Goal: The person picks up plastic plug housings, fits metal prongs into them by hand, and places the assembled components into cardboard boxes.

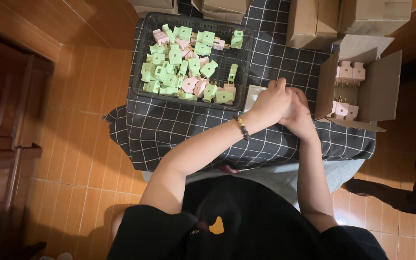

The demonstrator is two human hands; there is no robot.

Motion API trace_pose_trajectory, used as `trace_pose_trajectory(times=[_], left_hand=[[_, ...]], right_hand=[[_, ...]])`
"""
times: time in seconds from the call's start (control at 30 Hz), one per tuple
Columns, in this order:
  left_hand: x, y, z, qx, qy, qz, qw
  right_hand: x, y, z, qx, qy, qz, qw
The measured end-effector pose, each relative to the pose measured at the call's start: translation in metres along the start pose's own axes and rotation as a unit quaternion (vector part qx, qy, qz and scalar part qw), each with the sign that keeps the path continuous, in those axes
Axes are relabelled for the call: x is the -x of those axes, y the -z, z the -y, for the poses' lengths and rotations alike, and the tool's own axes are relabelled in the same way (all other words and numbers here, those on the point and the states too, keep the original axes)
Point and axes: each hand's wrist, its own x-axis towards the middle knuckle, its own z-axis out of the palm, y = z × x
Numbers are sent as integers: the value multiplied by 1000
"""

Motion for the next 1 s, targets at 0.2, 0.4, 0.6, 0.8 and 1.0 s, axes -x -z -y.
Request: trace_pose_trajectory(times=[0.2, 0.4, 0.6, 0.8, 1.0], left_hand=[[1, -6, 1, -14, -21, 2, 1000], [-7, 32, 8, 40, -43, 27, 998], [-11, 50, 25, 374, -2, 93, 923], [-39, 119, 28, 554, -10, 108, 826], [-58, 182, 38, 590, -82, 82, 799]], right_hand=[[2, 2, 3, 9, -3, 6, 1000], [-5, -8, -19, -44, 11, 5, 999], [-3, -8, -13, -74, -1, 6, 997], [3, 8, 2, -97, 58, -9, 994], [36, 62, 47, -179, 254, -57, 949]])
